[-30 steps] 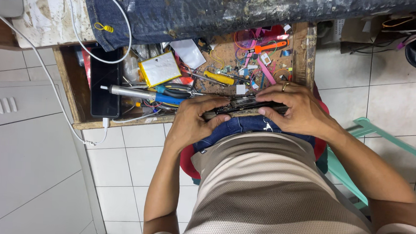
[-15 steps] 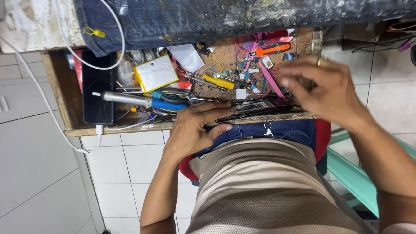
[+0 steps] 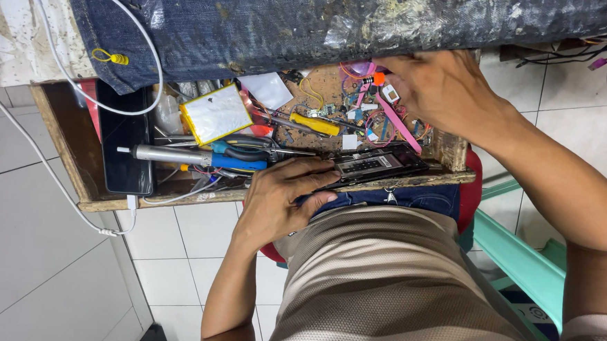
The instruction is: The person uses a plastic opening tool and a toothpick to clean and pry internal components of a disassembled mobile phone, eventually using a razor blade to handle small parts.
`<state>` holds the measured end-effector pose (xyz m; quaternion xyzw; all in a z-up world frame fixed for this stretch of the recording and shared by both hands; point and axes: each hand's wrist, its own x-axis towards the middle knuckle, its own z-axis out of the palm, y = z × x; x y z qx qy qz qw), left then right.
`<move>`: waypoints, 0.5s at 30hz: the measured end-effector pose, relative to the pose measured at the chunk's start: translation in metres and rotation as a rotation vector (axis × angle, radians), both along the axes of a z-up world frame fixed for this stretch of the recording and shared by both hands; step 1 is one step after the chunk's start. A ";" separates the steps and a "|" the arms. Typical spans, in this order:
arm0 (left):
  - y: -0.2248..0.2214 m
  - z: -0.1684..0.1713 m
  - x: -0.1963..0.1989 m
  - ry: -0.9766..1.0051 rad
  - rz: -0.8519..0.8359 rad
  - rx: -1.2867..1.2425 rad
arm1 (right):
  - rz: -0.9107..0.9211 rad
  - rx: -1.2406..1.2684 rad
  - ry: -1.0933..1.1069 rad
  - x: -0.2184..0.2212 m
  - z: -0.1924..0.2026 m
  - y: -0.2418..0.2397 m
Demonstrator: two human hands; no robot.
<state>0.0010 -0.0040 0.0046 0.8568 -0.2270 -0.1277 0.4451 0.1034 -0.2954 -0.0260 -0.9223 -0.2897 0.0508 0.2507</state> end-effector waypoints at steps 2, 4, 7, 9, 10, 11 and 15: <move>0.000 -0.001 0.000 0.003 0.000 -0.009 | -0.020 -0.028 0.069 -0.001 -0.004 0.000; 0.000 0.000 0.000 0.002 -0.003 -0.010 | -0.024 -0.066 -0.048 -0.002 -0.004 0.000; 0.000 0.001 0.000 -0.020 -0.007 -0.006 | -0.004 -0.139 -0.201 -0.003 0.003 0.001; 0.000 0.001 0.001 -0.023 -0.012 -0.008 | 0.012 -0.168 -0.149 -0.005 0.008 0.001; 0.000 0.002 0.001 -0.017 -0.009 -0.011 | 0.022 -0.168 -0.052 -0.006 0.010 0.001; 0.000 0.002 0.000 -0.009 -0.002 -0.013 | 0.038 -0.166 0.048 -0.006 0.011 0.001; 0.000 0.000 0.000 -0.016 -0.012 -0.004 | 0.097 -0.186 0.023 -0.013 0.018 -0.004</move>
